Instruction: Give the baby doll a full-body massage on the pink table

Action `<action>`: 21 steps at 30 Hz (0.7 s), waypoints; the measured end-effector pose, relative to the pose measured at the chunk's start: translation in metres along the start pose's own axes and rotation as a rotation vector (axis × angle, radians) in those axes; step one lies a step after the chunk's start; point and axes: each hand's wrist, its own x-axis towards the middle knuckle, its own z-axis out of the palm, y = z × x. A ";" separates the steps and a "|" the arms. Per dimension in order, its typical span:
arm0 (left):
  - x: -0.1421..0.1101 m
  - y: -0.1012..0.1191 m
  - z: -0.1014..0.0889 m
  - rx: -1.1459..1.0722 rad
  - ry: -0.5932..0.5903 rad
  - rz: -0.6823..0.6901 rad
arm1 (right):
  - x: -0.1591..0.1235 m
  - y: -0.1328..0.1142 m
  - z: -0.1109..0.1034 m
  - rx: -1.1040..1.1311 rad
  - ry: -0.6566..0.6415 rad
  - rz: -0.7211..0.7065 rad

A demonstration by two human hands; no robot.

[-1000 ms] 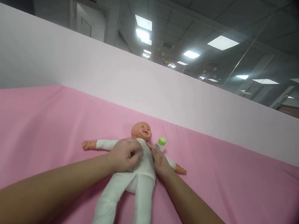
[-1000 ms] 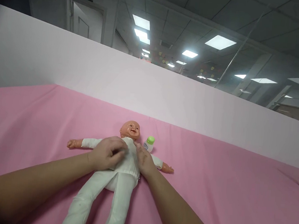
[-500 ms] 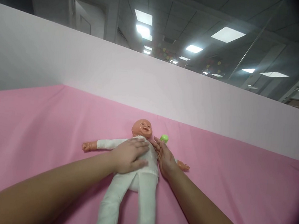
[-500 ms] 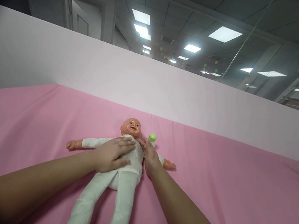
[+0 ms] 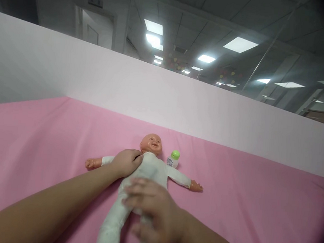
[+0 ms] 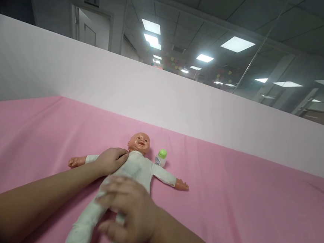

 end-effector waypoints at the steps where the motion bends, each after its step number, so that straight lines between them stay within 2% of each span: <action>1: 0.000 -0.001 0.001 -0.003 0.011 -0.001 | 0.002 -0.008 0.004 0.004 -0.066 -0.048; 4: 0.000 -0.003 0.004 0.003 0.042 -0.011 | 0.006 -0.012 0.010 -0.044 -0.147 -0.046; 9: 0.003 -0.008 0.002 0.007 -0.018 -0.004 | 0.007 0.021 -0.003 -0.186 -0.176 0.171; 14: 0.001 -0.009 0.003 0.041 0.000 0.043 | -0.002 0.060 -0.016 -0.280 -0.074 0.335; 21: -0.008 -0.001 0.010 0.159 0.071 0.065 | -0.018 0.081 -0.003 -0.396 0.037 0.429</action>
